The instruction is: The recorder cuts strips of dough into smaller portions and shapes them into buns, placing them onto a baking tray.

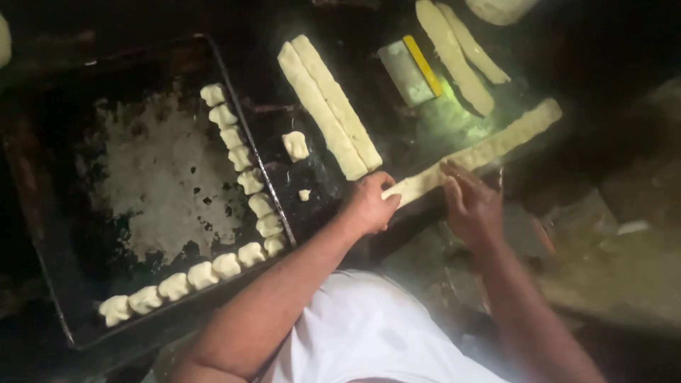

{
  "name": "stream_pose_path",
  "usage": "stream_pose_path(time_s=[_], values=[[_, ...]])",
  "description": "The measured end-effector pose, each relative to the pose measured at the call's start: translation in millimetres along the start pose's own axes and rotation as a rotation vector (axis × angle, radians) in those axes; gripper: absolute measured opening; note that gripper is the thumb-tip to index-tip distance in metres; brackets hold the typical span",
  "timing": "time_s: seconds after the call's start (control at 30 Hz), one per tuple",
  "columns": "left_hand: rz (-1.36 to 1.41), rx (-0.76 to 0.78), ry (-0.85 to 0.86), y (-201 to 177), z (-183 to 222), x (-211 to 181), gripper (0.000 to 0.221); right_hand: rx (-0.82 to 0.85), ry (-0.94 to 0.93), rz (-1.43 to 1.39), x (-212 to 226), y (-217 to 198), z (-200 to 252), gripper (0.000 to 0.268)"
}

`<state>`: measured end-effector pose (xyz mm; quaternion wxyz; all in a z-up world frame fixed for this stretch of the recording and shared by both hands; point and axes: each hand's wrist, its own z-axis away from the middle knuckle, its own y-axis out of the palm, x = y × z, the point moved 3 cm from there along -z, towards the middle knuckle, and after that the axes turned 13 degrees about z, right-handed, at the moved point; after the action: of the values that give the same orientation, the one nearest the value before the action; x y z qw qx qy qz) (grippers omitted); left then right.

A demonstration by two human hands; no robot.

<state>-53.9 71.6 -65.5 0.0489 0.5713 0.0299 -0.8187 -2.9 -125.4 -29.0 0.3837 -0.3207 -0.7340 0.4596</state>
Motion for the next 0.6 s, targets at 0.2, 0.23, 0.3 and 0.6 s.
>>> stream_pose_path(time_s=[0.2,0.23,0.3,0.6], values=[[-0.219,-0.17,0.381,-13,12,12,0.031,0.065,-0.029,0.062,36,6,19,0.042],[-0.247,-0.173,0.352,-15,20,11,0.032,0.079,-0.034,0.039,41,12,29,0.042],[-0.275,-0.179,0.335,-22,27,0,0.034,0.081,-0.045,0.019,50,17,34,0.042],[-0.424,-0.212,0.335,-41,57,4,0.028,0.06,-0.184,-0.084,84,30,55,0.054]])
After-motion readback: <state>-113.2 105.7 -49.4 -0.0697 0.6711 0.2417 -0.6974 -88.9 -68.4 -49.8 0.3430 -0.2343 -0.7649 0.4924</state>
